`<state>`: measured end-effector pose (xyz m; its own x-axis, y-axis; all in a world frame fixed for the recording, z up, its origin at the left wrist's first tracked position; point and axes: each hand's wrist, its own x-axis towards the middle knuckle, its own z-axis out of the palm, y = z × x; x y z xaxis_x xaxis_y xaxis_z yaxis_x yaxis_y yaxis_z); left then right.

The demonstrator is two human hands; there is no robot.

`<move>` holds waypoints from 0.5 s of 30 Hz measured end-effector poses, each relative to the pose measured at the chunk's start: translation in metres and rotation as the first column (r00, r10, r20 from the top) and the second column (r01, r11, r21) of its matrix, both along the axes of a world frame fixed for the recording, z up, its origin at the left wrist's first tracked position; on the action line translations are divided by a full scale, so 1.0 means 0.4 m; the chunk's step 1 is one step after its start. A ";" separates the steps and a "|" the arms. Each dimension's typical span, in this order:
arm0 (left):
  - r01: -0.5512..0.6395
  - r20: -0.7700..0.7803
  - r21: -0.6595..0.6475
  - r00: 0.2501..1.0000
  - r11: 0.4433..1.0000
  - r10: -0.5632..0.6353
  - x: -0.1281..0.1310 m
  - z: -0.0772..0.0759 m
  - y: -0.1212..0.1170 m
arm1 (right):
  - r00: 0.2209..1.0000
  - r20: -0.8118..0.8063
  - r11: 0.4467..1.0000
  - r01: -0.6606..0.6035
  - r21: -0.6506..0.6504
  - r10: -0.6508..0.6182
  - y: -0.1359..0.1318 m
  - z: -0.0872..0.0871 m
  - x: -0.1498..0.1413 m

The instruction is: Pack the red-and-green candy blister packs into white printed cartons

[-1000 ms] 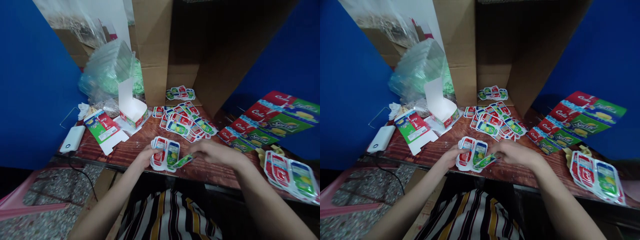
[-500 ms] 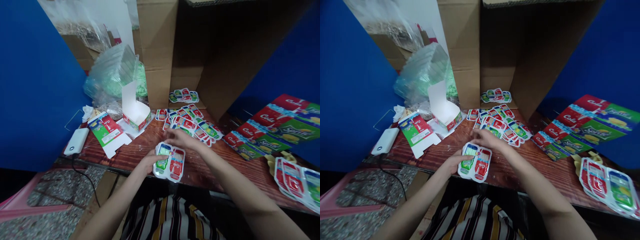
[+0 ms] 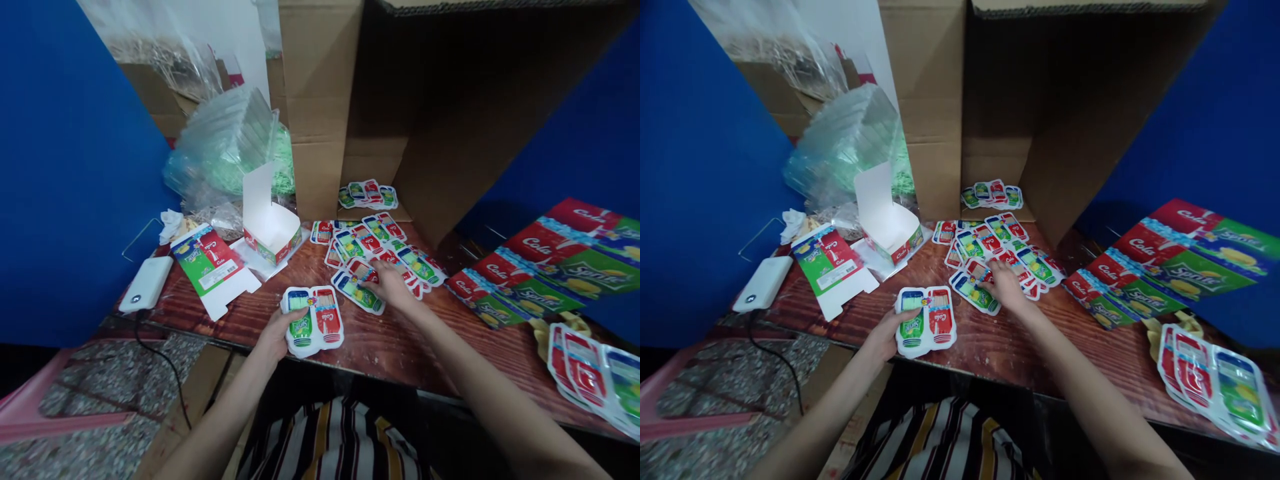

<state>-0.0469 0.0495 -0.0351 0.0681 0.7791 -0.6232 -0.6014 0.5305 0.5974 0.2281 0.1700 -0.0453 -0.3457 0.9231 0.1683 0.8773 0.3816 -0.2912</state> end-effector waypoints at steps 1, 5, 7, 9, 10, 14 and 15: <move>-0.002 -0.006 -0.005 1.000 1.000 0.002 0.001 -0.001 0.001 | 1.000 -0.004 1.000 0.013 -0.002 -0.013 -0.011 0.000 0.003; -0.009 -0.026 -0.016 1.000 1.000 0.008 0.005 -0.004 0.006 | 0.996 -0.029 0.995 0.078 -0.057 -0.080 -0.023 0.025 0.014; -0.004 -0.019 -0.008 1.000 1.000 0.004 0.006 -0.006 0.006 | 0.979 -0.139 0.981 0.131 -0.146 -0.152 -0.005 0.047 0.014; -0.003 -0.019 0.004 1.000 1.000 0.003 0.006 -0.007 0.005 | 0.927 -0.289 0.955 0.174 -0.240 -0.241 0.034 0.069 0.009; -0.002 -0.021 0.012 1.000 1.000 0.002 0.006 -0.007 0.004 | 0.898 -0.341 0.944 0.193 -0.266 -0.279 0.060 0.078 0.004; -0.007 -0.037 0.034 0.999 0.999 0.008 0.008 -0.006 0.002 | 0.890 -0.296 0.932 0.292 -0.215 -0.347 0.182 0.095 -0.023; -0.011 -0.042 0.036 0.999 0.999 0.013 0.009 -0.007 0.002 | 0.898 -0.261 0.931 0.311 -0.189 -0.353 0.207 0.095 -0.032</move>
<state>-0.0435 0.0504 -0.0377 0.0330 0.8013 -0.5974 -0.5815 0.5015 0.6406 0.2152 0.2527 -0.0074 0.0291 0.9968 0.0747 0.8169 0.0194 -0.5765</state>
